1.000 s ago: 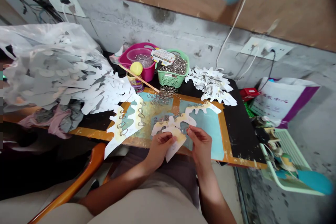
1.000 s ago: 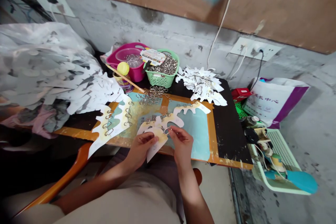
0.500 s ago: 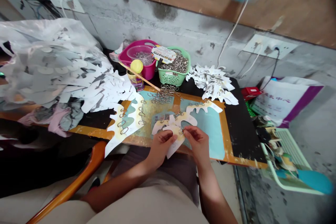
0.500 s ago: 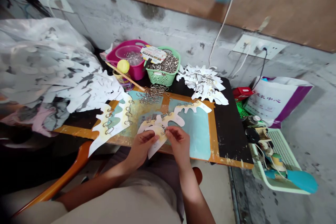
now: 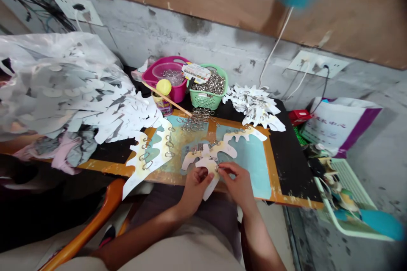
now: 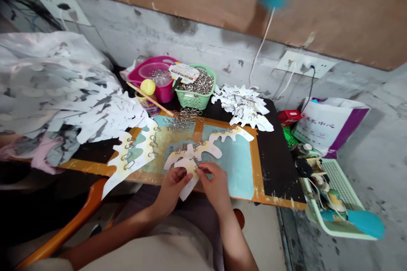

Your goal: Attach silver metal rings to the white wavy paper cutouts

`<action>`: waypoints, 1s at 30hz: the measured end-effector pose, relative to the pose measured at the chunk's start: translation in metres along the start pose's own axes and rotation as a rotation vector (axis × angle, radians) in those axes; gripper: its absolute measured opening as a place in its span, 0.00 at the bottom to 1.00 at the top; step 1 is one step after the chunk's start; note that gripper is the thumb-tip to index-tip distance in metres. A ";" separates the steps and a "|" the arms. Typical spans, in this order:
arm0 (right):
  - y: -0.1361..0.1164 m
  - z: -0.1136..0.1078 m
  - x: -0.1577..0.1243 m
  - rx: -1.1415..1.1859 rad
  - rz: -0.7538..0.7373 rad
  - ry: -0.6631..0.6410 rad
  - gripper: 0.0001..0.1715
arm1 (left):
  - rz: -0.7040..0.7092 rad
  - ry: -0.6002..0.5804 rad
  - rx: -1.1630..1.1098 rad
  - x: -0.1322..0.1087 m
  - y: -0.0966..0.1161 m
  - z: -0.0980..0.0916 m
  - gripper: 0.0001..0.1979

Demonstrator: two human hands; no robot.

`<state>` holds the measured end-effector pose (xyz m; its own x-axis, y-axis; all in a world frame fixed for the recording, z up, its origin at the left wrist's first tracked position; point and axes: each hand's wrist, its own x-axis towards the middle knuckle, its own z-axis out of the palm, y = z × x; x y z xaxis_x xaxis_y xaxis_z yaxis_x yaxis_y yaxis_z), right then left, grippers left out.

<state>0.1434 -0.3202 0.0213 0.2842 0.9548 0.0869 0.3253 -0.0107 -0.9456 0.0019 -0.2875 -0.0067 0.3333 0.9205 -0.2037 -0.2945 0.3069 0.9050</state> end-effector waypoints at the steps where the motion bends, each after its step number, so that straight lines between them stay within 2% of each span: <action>1: 0.001 -0.002 0.000 -0.011 -0.012 -0.008 0.05 | 0.005 -0.019 -0.035 -0.001 0.000 0.001 0.19; 3: 0.002 -0.008 0.001 -0.027 -0.025 -0.037 0.04 | 0.015 -0.070 -0.080 -0.006 -0.001 0.001 0.25; 5: 0.006 -0.018 0.002 -0.053 -0.031 -0.084 0.03 | 0.027 -0.159 -0.044 -0.015 -0.002 -0.005 0.24; 8: 0.016 -0.034 0.003 -0.188 -0.042 -0.209 0.03 | 0.139 -0.413 0.251 -0.035 -0.002 -0.018 0.17; 10: 0.026 -0.043 0.003 -0.318 -0.066 -0.294 0.05 | 0.323 -0.542 0.549 -0.042 -0.001 -0.024 0.11; 11: 0.031 -0.046 0.004 -0.366 -0.087 -0.321 0.06 | 0.439 -0.558 0.683 -0.042 0.000 -0.024 0.08; 13: 0.041 -0.049 0.003 -0.423 -0.149 -0.322 0.07 | 0.663 -0.500 0.891 -0.030 0.000 -0.018 0.04; 14: 0.045 -0.050 0.002 -0.436 -0.180 -0.307 0.06 | 0.723 -0.483 0.980 -0.019 -0.001 -0.012 0.07; 16: 0.051 -0.050 0.000 -0.453 -0.220 -0.269 0.06 | 0.744 -0.516 1.150 0.007 -0.004 0.000 0.17; 20: 0.059 -0.047 -0.010 -0.461 -0.239 -0.231 0.08 | 0.618 -0.612 1.247 0.047 -0.011 0.012 0.14; 22: 0.061 -0.044 -0.017 -0.457 -0.258 -0.196 0.08 | 0.594 -0.611 1.239 0.052 -0.013 0.011 0.11; 26: 0.063 -0.041 -0.032 -0.475 -0.284 -0.149 0.09 | 0.663 -0.611 1.256 0.048 -0.013 0.006 0.10; 30: 0.060 -0.048 -0.038 -0.468 -0.312 -0.191 0.08 | 0.723 -0.647 1.270 0.047 -0.016 0.004 0.08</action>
<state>0.1950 -0.3716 -0.0239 -0.0420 0.9699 0.2399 0.7430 0.1908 -0.6415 0.0260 -0.2505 -0.0286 0.8644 0.4225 0.2727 0.2405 -0.8236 0.5136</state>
